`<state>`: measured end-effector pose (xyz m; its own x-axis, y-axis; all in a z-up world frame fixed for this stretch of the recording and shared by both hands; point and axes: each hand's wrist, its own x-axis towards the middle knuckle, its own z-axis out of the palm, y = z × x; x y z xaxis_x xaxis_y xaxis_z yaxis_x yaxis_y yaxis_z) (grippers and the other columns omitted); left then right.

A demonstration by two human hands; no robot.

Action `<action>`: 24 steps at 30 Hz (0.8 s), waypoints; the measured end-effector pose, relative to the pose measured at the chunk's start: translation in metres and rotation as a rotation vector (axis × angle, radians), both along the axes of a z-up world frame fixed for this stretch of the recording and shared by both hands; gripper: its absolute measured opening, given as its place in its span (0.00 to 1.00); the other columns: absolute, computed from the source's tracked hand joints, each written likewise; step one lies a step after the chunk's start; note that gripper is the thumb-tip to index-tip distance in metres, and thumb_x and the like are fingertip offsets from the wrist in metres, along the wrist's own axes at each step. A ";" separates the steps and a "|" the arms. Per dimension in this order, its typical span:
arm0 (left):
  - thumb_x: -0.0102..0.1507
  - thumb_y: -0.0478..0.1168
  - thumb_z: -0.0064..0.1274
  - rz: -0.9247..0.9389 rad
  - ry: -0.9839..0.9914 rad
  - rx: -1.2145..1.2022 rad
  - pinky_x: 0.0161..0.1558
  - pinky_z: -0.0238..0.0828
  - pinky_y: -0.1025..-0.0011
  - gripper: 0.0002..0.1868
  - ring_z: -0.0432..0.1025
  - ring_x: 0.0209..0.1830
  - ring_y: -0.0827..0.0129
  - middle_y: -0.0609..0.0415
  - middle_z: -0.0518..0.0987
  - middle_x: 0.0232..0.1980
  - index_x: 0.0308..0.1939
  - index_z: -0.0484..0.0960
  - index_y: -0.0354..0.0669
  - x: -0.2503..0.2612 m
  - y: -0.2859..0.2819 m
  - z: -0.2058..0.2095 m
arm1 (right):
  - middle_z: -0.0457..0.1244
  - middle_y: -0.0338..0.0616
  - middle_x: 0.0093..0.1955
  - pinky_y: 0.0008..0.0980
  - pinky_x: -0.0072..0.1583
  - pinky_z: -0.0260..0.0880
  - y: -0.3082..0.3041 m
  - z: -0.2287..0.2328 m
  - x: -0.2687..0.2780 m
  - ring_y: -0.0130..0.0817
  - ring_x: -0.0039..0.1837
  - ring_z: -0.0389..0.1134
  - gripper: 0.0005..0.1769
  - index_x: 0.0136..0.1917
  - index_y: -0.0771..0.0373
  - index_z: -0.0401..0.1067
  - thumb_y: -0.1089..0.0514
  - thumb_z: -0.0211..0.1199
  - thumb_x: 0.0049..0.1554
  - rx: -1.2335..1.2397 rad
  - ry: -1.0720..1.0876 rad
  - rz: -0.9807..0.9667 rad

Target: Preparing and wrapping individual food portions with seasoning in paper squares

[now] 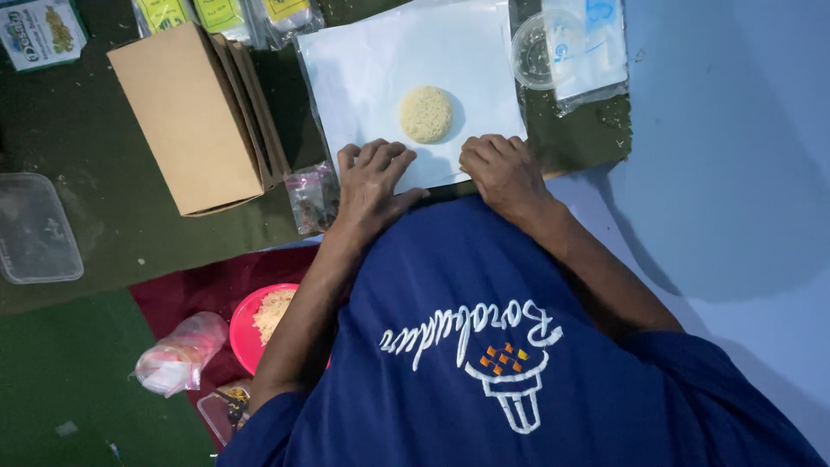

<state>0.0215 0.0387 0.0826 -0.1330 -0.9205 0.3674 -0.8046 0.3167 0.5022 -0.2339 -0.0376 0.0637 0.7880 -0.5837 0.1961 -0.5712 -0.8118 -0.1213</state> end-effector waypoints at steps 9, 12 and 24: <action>0.52 0.52 0.71 0.006 -0.051 0.057 0.53 0.60 0.52 0.27 0.73 0.53 0.57 0.52 0.81 0.48 0.52 0.83 0.49 0.004 0.006 -0.017 | 0.63 0.40 0.46 0.41 0.50 0.63 0.000 0.023 0.009 0.40 0.52 0.66 0.11 0.45 0.58 0.71 0.53 0.62 0.69 -0.006 -0.053 0.074; 0.53 0.54 0.70 -0.021 -0.039 0.074 0.53 0.59 0.51 0.27 0.73 0.53 0.57 0.52 0.81 0.49 0.52 0.83 0.49 0.006 0.007 -0.013 | 0.63 0.35 0.49 0.40 0.51 0.62 0.000 -0.014 -0.001 0.37 0.57 0.67 0.10 0.48 0.54 0.72 0.49 0.60 0.69 -0.004 -0.034 0.073; 0.48 0.51 0.75 -0.023 -0.082 0.006 0.54 0.56 0.50 0.30 0.71 0.54 0.57 0.52 0.80 0.49 0.51 0.82 0.48 0.003 0.002 -0.008 | 0.59 0.37 0.44 0.40 0.49 0.62 -0.003 0.003 0.009 0.39 0.49 0.64 0.11 0.47 0.57 0.67 0.53 0.53 0.72 -0.005 -0.081 0.046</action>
